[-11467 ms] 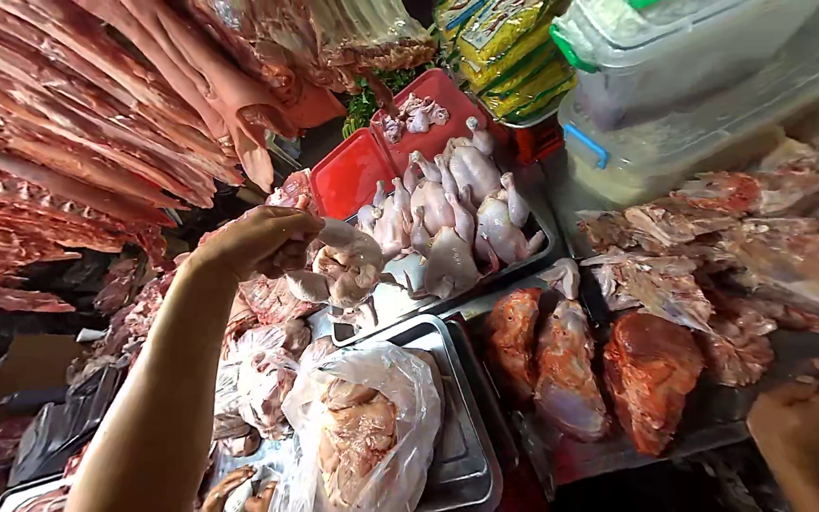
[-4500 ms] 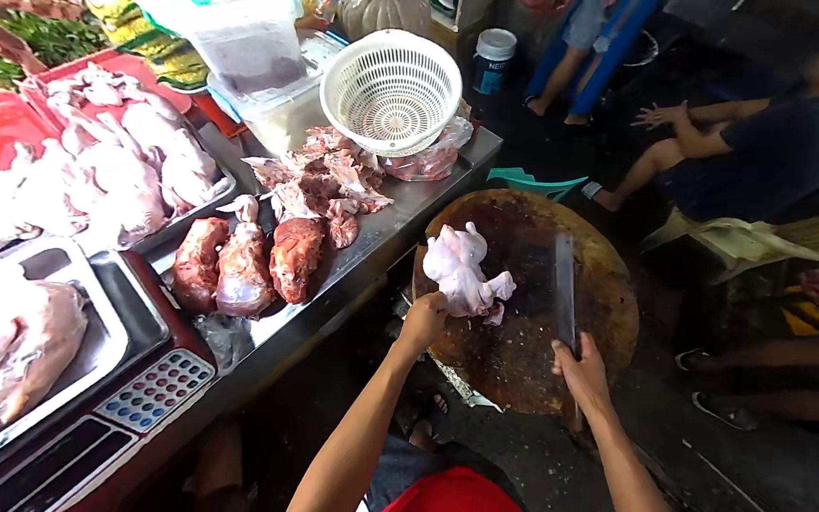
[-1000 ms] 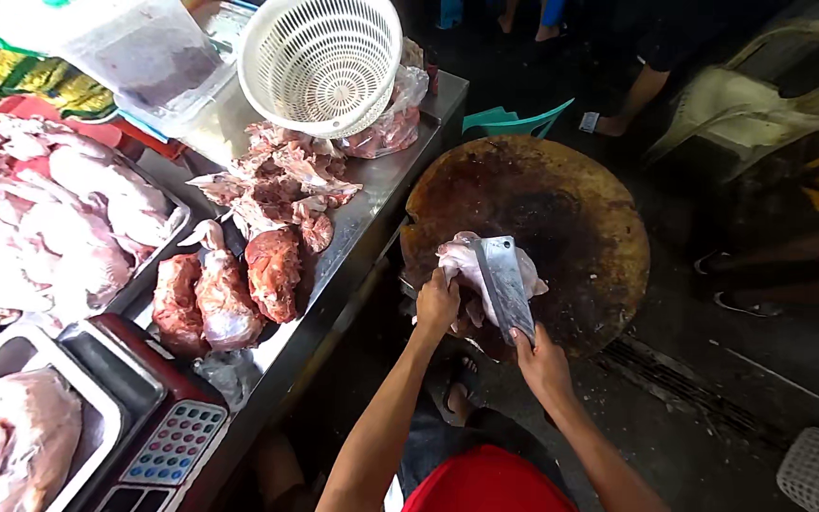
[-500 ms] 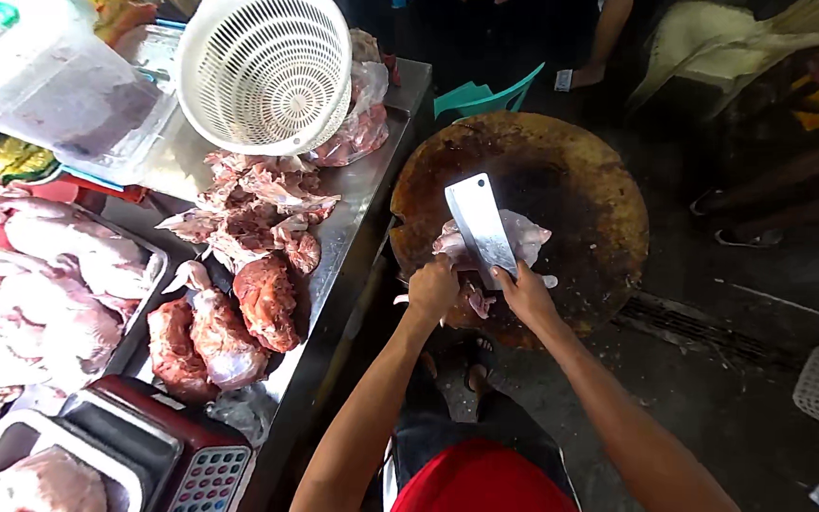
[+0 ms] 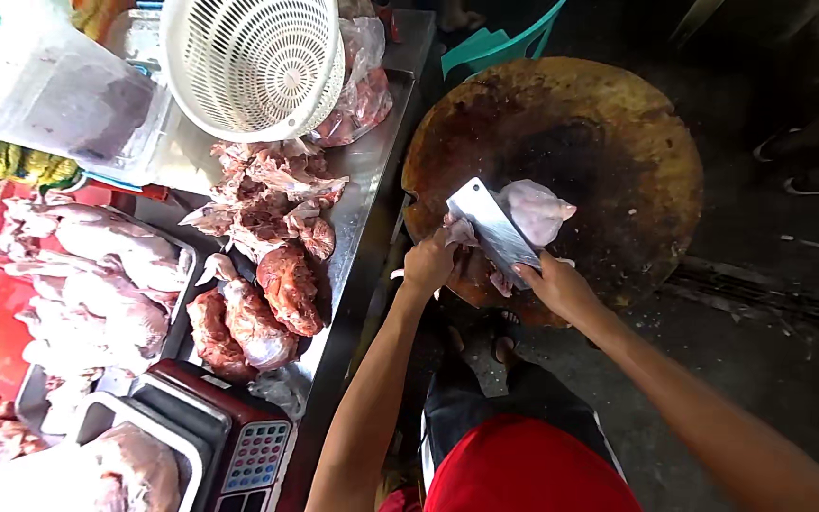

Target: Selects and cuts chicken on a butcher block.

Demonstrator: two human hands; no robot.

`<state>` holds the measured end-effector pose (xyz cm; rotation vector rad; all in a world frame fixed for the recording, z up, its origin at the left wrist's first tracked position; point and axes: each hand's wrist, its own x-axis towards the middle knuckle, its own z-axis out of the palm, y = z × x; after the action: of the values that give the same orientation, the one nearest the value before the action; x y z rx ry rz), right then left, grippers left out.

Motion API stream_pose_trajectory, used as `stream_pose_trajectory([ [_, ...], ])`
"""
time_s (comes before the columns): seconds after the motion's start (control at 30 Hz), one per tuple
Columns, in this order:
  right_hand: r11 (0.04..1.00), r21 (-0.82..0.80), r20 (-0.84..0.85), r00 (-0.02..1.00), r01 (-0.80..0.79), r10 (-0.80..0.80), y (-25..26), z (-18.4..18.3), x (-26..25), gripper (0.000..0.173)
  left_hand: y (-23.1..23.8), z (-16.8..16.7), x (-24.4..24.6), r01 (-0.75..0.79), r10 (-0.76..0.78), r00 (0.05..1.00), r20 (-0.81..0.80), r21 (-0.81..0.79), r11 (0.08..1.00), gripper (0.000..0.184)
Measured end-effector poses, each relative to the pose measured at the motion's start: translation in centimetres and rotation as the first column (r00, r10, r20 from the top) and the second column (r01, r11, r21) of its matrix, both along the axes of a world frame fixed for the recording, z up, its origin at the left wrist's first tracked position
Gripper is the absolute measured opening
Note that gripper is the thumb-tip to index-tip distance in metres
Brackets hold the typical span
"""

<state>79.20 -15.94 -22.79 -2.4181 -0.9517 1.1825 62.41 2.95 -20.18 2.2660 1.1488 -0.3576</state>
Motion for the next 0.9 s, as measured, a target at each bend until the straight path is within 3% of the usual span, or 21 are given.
stream_pose_trajectory([
  [0.1,0.999,-0.031,-0.038,0.999,-0.027,0.026,-1.0,0.5,0.4,0.062,0.1,-0.5,-0.1,-0.042,0.044,0.999,0.025,-0.072,0.997,0.033],
  [0.23,1.000,-0.012,-0.074,0.997,-0.023,0.022,2.9,1.0,-0.7,0.056,-0.7,0.4,0.1,0.000,-0.001,1.000,-0.002,-0.061,0.998,0.032],
  [0.37,0.991,0.030,-0.113,0.985,-0.127,0.130,-0.1,-1.4,1.8,0.057,0.3,1.4,-0.6,-0.099,0.097,0.994,-0.053,-0.028,0.995,0.036],
  [0.47,0.979,-0.040,-0.182,0.965,-0.198,0.187,0.2,0.1,1.5,0.056,0.1,0.8,-1.3,-0.054,0.050,0.997,-0.060,-0.068,0.996,0.034],
  [0.6,0.953,-0.147,-0.325,0.923,-0.265,0.206,3.4,1.7,-0.7,0.054,-2.3,2.6,-0.6,0.058,-0.055,0.998,0.034,-0.106,0.993,0.028],
  [0.7,0.954,-0.120,-0.314,0.922,-0.275,0.226,1.0,2.2,-0.9,0.054,-2.1,4.8,-2.8,-0.081,0.084,0.976,0.201,-0.022,0.996,0.027],
  [0.77,0.989,-0.022,-0.297,0.946,-0.143,0.130,-2.6,2.4,-0.7,0.052,-1.6,5.2,-5.6,-0.228,0.236,0.889,0.392,-0.068,0.971,0.025],
  [0.8,0.998,0.044,-0.285,0.957,-0.038,0.049,-4.6,2.3,-0.6,0.051,-1.5,5.0,-7.0,-0.302,0.344,0.811,0.472,-0.164,0.939,0.023],
  [0.9,0.941,0.254,-0.141,0.971,0.225,-0.195,-9.4,2.6,-0.3,0.049,-2.1,4.1,-10.6,-0.399,0.681,0.477,0.556,-0.553,0.731,0.024],
])
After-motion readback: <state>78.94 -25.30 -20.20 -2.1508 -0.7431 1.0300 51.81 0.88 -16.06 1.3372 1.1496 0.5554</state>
